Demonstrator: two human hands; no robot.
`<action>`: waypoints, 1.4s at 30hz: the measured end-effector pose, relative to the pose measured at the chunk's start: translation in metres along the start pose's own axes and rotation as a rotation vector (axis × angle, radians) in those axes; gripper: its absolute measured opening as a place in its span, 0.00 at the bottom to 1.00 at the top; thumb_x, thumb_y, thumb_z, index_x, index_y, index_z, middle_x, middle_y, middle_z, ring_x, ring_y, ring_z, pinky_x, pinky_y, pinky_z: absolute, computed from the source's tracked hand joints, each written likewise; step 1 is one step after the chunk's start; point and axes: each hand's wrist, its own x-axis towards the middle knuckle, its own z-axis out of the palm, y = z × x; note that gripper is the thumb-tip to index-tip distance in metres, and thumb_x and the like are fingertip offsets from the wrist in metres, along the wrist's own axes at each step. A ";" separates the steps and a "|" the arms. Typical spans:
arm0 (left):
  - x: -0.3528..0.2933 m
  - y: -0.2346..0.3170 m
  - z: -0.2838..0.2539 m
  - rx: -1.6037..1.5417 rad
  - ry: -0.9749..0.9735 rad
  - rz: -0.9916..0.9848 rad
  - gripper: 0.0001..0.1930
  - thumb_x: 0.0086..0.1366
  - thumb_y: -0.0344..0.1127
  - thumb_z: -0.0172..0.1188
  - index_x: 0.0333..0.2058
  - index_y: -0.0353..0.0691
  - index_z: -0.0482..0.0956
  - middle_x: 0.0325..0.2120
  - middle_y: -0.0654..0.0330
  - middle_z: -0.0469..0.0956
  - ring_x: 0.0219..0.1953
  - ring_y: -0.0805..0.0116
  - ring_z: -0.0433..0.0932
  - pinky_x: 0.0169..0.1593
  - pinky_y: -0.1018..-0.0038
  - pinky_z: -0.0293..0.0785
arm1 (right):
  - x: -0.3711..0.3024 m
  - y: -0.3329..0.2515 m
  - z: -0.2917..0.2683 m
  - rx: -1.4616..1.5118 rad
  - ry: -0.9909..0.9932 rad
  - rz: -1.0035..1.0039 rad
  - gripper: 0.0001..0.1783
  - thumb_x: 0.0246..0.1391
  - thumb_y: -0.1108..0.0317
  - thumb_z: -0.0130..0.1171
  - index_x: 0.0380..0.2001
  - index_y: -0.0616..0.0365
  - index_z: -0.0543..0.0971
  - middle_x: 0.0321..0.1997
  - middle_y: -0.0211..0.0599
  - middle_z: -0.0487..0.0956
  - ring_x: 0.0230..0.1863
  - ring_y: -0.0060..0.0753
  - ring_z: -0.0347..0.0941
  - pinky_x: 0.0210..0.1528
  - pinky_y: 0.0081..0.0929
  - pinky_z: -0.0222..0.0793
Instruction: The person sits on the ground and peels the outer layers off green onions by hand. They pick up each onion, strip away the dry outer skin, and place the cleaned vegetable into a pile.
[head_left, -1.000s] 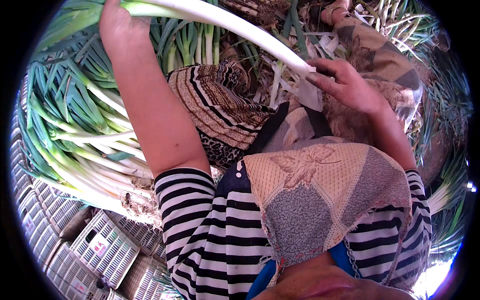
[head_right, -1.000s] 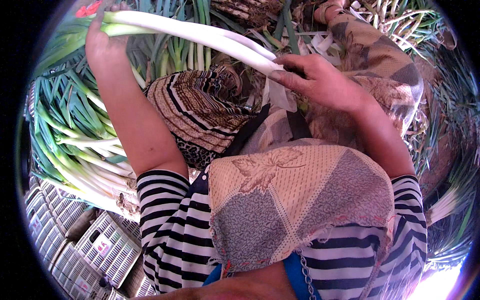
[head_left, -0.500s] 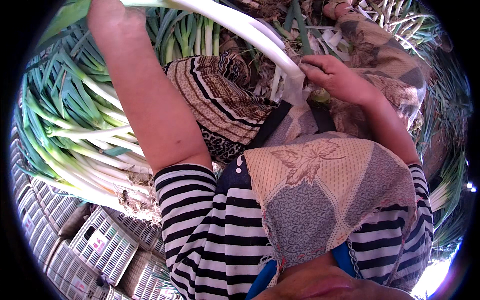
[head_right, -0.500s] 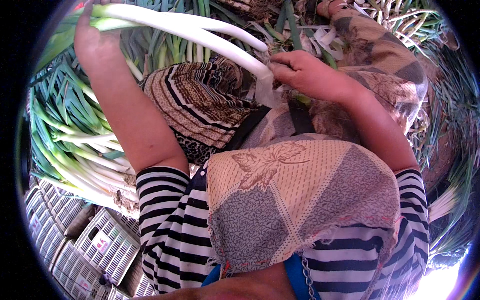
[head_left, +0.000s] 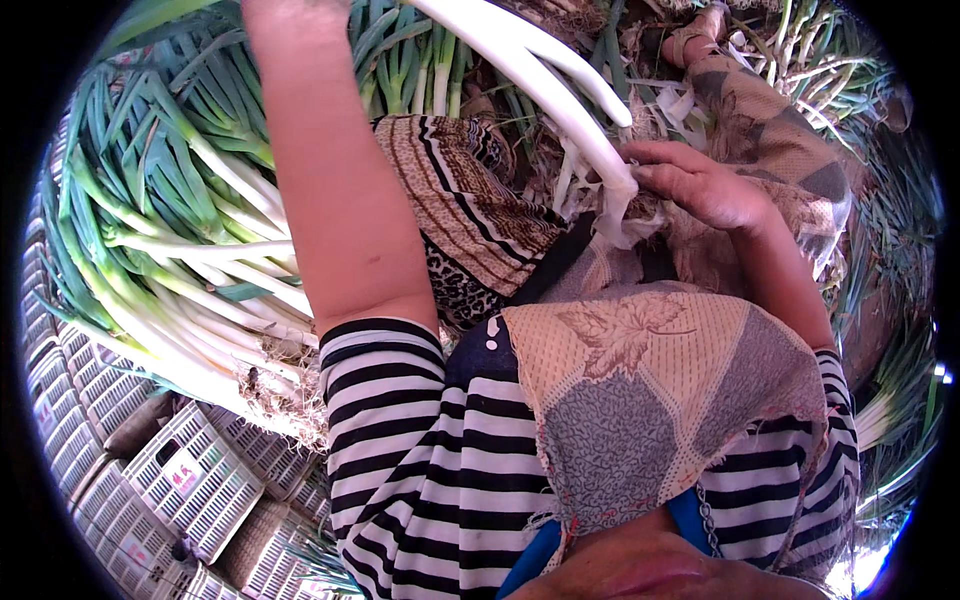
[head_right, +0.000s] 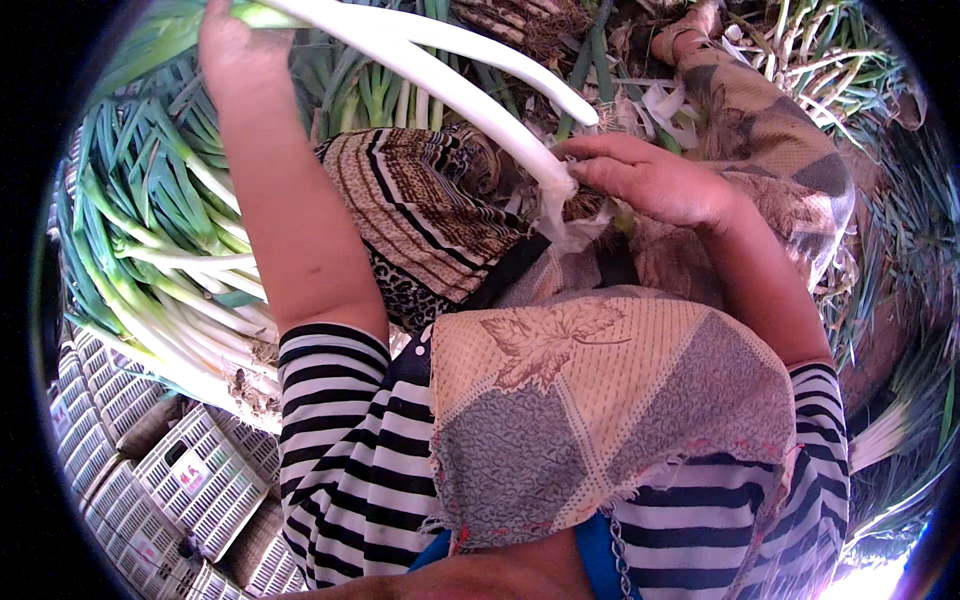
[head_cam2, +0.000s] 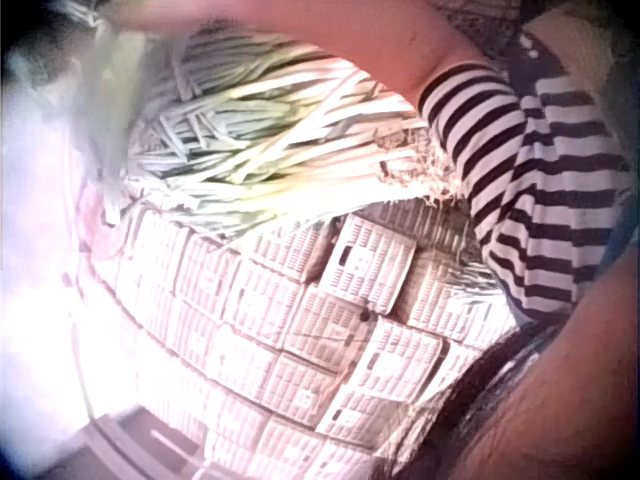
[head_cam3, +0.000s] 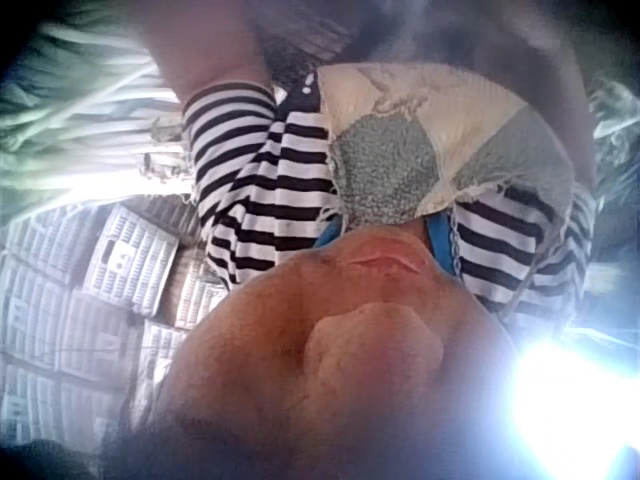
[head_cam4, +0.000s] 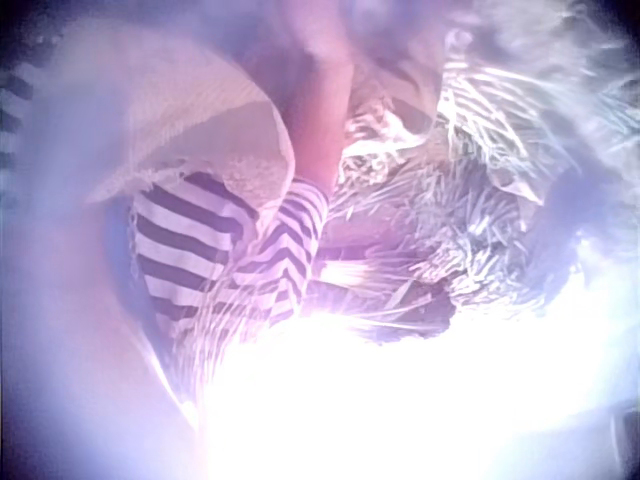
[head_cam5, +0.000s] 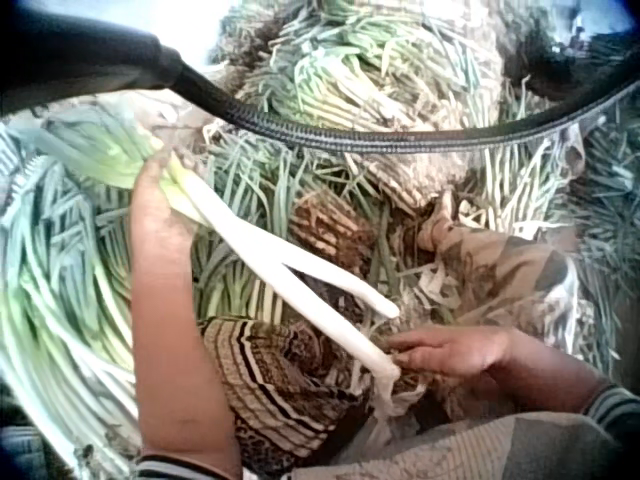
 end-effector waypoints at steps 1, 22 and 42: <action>0.000 -0.001 0.002 0.011 -0.064 -0.034 0.07 0.56 0.32 0.52 0.31 0.35 0.68 0.21 0.59 0.70 0.24 0.67 0.70 0.31 0.74 0.72 | -0.001 0.003 -0.004 -0.054 -0.024 -0.045 0.23 0.58 0.62 0.44 0.53 0.64 0.64 0.50 0.42 0.69 0.51 0.31 0.64 0.55 0.25 0.58; -0.030 -0.012 0.042 -0.133 -0.247 -0.133 0.25 0.59 0.36 0.53 0.52 0.35 0.56 0.34 0.51 0.71 0.33 0.60 0.72 0.43 0.61 0.71 | -0.015 0.048 -0.011 0.249 0.224 0.094 0.20 0.54 0.67 0.43 0.47 0.68 0.68 0.36 0.35 0.75 0.35 0.22 0.70 0.38 0.19 0.66; -0.054 -0.046 0.061 0.260 -0.276 -0.126 0.15 0.60 0.42 0.51 0.36 0.35 0.75 0.32 0.53 0.77 0.37 0.61 0.76 0.43 0.68 0.71 | 0.024 -0.043 -0.012 -0.326 0.592 -0.490 0.22 0.56 0.67 0.48 0.52 0.66 0.62 0.45 0.39 0.70 0.45 0.26 0.64 0.48 0.23 0.61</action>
